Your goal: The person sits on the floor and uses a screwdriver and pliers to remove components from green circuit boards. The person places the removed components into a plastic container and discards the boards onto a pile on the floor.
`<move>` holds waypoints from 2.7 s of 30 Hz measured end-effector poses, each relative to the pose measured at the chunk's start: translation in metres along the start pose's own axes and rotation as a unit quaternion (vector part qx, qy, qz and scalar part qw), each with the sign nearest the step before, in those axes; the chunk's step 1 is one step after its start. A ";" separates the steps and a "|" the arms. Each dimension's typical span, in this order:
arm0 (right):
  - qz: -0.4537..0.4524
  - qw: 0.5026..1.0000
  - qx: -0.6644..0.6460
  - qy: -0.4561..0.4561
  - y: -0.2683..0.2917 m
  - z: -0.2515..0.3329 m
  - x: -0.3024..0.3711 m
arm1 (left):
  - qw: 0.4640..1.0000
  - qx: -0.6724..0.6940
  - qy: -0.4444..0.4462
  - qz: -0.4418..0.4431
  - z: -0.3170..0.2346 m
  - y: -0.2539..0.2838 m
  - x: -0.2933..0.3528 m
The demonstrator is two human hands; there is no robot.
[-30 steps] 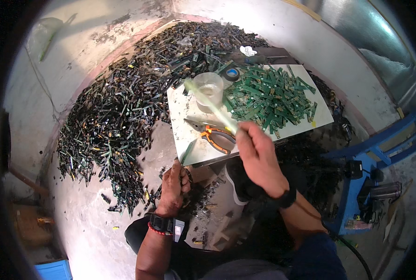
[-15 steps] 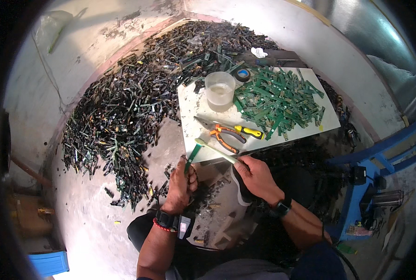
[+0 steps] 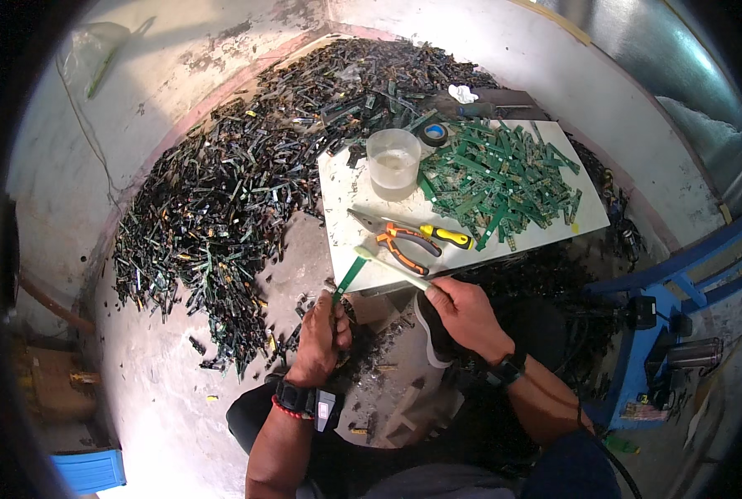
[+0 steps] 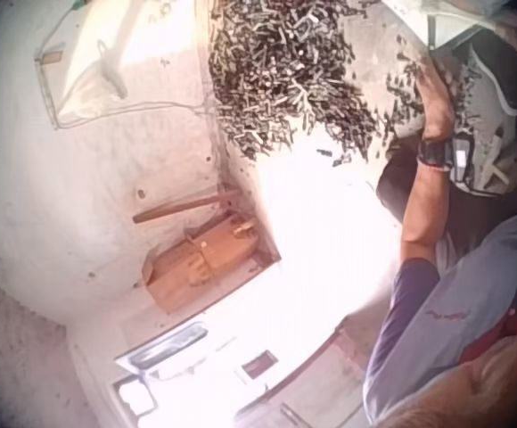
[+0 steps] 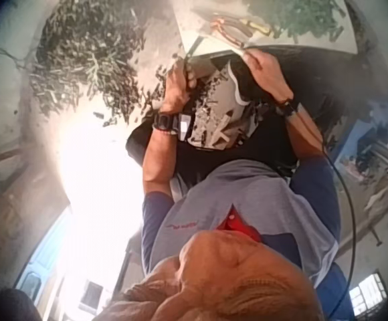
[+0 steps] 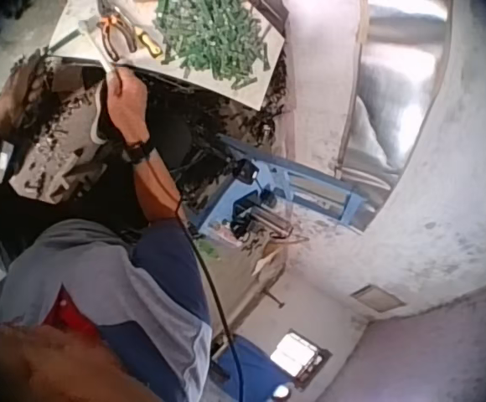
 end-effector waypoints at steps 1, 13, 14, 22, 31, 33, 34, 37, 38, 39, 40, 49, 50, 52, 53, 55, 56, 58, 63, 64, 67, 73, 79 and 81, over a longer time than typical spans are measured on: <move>0.031 0.999 -0.006 -0.010 -0.004 -0.001 0.002 | 1.000 -0.003 0.005 -0.001 0.001 0.000 0.000; 0.037 0.999 -0.021 0.001 -0.007 0.001 0.010 | 1.000 0.020 0.009 -0.002 -0.002 -0.001 0.000; 0.016 0.999 -0.034 0.005 -0.005 0.005 0.008 | 1.000 0.023 0.007 0.013 -0.002 0.000 0.002; 0.066 0.998 0.012 -0.006 -0.008 -0.001 0.004 | 1.000 0.025 0.010 0.011 0.001 0.001 0.000; 0.093 0.995 -0.042 -0.008 -0.019 0.002 0.008 | 0.994 0.068 0.067 0.051 0.006 -0.005 -0.002; 0.078 0.997 0.004 -0.016 -0.011 0.002 0.004 | 0.991 0.095 0.070 0.070 0.008 -0.001 -0.005; 0.024 1.000 0.006 0.000 -0.004 -0.005 0.003 | 0.990 0.099 0.071 0.070 0.008 0.000 -0.005; 0.012 1.000 -0.020 0.007 0.000 0.000 0.002 | 0.989 0.107 0.070 0.075 0.006 0.001 -0.006; 0.023 0.999 -0.043 0.024 -0.003 0.007 0.004 | 0.989 0.106 0.069 0.078 0.006 0.000 -0.005; 0.048 0.997 -0.054 0.001 -0.007 0.014 0.004 | 0.989 0.106 0.067 0.081 0.006 0.000 -0.005; 0.085 0.995 -0.046 -0.005 -0.012 0.012 0.006 | 0.988 0.108 0.064 0.089 0.005 -0.002 -0.004; 0.113 0.992 -0.061 0.012 -0.016 0.012 0.005 | 0.984 0.126 0.070 0.104 0.006 -0.002 -0.008; 0.098 0.995 -0.036 0.008 -0.013 0.010 0.005 | 0.983 0.126 0.073 0.109 0.007 -0.003 -0.008; 0.068 0.998 0.013 -0.001 -0.008 0.005 0.003 | 0.982 0.125 0.079 0.118 0.008 -0.004 -0.008; 0.017 1.000 0.004 -0.005 0.001 0.002 0.001 | 0.981 0.126 0.080 0.121 0.008 -0.006 -0.007; 0.080 0.996 -0.042 0.009 -0.009 0.006 0.004 | 0.984 0.113 0.077 0.117 0.005 -0.009 -0.005; 0.111 0.991 -0.065 0.016 -0.014 0.008 0.006 | 0.986 0.100 0.072 0.108 0.004 -0.011 -0.004; 0.097 0.995 -0.017 0.002 -0.013 0.004 0.004 | 0.988 0.088 0.070 0.101 0.003 -0.013 -0.005; 0.060 0.997 -0.051 0.026 -0.007 0.006 0.002 | 0.989 0.083 0.066 0.107 0.002 -0.014 -0.003; 0.090 0.993 -0.067 0.040 -0.013 0.011 0.004 | 0.989 0.085 0.062 0.103 0.002 -0.014 -0.004; 0.032 0.999 -0.008 -0.006 -0.002 -0.003 0.001 | 0.992 0.081 0.057 0.083 0.004 -0.010 -0.005; 0.014 0.995 -0.096 -0.011 0.005 -0.004 0.001 | 0.999 -0.005 -0.019 0.042 -0.010 -0.009 0.003; 0.032 0.999 -0.016 -0.017 0.007 -0.001 -0.001 | 0.995 -0.088 -0.052 -0.021 -0.009 0.002 0.001; 0.000 0.999 0.007 -0.035 0.016 -0.004 -0.001 | 0.992 -0.109 -0.057 -0.031 -0.008 0.004 -0.001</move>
Point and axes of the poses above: each hand's wrist, its own x-axis away from the middle knuckle, its own y-axis out of the back of the hand, z = x × y, the point moved 8 cm from there along -x, towards the middle knuckle, and after that the axes turned 14 degrees about y, right-handed, at the moved point
